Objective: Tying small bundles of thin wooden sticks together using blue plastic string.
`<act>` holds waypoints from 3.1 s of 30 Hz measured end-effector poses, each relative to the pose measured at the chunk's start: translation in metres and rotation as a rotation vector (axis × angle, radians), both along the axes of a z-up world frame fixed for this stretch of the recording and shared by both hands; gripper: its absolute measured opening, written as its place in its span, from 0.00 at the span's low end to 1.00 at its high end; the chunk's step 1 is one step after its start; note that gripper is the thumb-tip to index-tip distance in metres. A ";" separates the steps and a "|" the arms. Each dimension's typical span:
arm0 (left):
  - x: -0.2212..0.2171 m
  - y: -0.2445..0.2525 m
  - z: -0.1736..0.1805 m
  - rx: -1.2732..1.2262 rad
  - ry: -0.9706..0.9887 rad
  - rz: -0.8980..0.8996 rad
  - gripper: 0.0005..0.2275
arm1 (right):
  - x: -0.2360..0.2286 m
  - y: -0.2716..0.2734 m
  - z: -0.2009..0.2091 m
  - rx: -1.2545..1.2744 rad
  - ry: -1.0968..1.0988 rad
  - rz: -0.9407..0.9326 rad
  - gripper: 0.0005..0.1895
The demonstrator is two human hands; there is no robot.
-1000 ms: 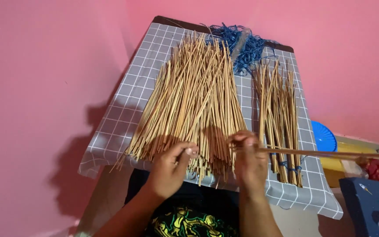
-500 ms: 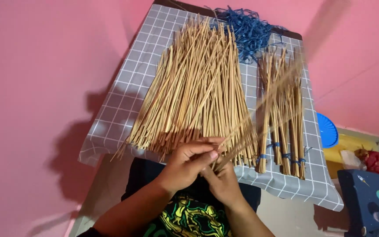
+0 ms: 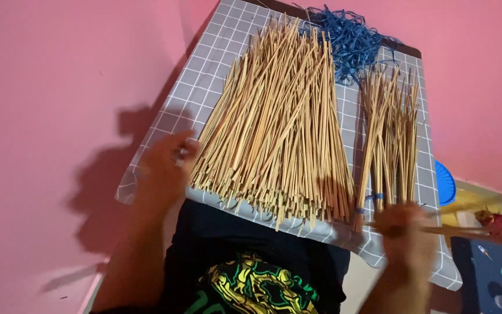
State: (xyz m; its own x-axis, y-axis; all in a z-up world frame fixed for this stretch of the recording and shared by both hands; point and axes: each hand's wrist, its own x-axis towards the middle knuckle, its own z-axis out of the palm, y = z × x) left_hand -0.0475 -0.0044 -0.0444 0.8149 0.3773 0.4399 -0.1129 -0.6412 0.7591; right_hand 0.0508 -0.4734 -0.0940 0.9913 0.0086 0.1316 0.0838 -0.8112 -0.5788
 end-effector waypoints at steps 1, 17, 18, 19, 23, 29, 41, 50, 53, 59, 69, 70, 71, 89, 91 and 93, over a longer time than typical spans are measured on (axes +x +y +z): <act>-0.002 0.017 -0.007 0.044 0.135 0.242 0.09 | 0.002 -0.024 0.004 -0.190 -0.105 -0.201 0.10; 0.036 0.017 -0.008 -0.019 0.785 0.089 0.12 | -0.020 0.029 0.010 0.787 -0.184 -0.143 0.26; 0.035 0.020 -0.014 -0.048 0.726 0.112 0.10 | -0.020 0.027 0.008 0.802 -0.199 -0.176 0.25; 0.035 0.024 -0.021 -0.077 0.667 0.136 0.09 | -0.020 0.024 0.006 0.816 -0.215 -0.209 0.24; 0.026 0.031 -0.029 -0.024 0.640 0.151 0.16 | -0.023 0.020 0.004 0.772 -0.278 -0.169 0.24; -0.007 0.018 -0.001 -0.077 0.513 0.246 0.22 | -0.027 0.030 0.011 0.857 -0.277 -0.059 0.24; -0.024 -0.146 0.011 0.154 0.055 -0.599 0.05 | -0.049 0.148 0.010 1.351 0.183 0.635 0.28; 0.011 -0.016 0.009 0.112 -0.329 -0.193 0.05 | 0.004 0.066 0.067 1.157 -0.241 0.527 0.14; 0.035 0.014 0.014 0.093 0.511 0.193 0.20 | 0.011 0.074 0.064 1.467 -0.243 -0.007 0.15; 0.058 0.014 -0.010 0.059 0.772 -0.025 0.23 | 0.006 0.135 0.020 0.850 -0.056 0.235 0.20; 0.041 0.017 -0.009 -0.022 0.635 0.011 0.17 | 0.008 0.121 0.019 0.978 -0.100 0.224 0.19; 0.035 0.014 -0.001 -0.063 0.614 0.016 0.16 | 0.009 0.118 0.016 0.978 -0.100 0.246 0.20; 0.032 0.009 0.005 -0.059 0.617 0.013 0.16 | 0.008 0.117 0.015 0.981 -0.100 0.240 0.20; 0.005 0.021 0.003 0.135 0.625 0.148 0.19 | -0.005 0.116 0.010 1.139 -0.119 0.277 0.19; -0.012 0.021 0.000 0.251 0.414 0.258 0.15 | -0.004 0.115 0.009 1.141 -0.130 0.279 0.18; -0.024 -0.003 0.022 0.203 0.285 0.238 0.14 | -0.010 0.121 0.017 1.160 -0.133 0.281 0.16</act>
State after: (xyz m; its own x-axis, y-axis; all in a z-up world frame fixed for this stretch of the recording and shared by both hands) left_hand -0.0711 -0.0069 -0.0224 0.8152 0.4991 0.2938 0.2532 -0.7634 0.5942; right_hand 0.0408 -0.3522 -0.0772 0.9517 0.0309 0.3055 0.2893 0.2439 -0.9257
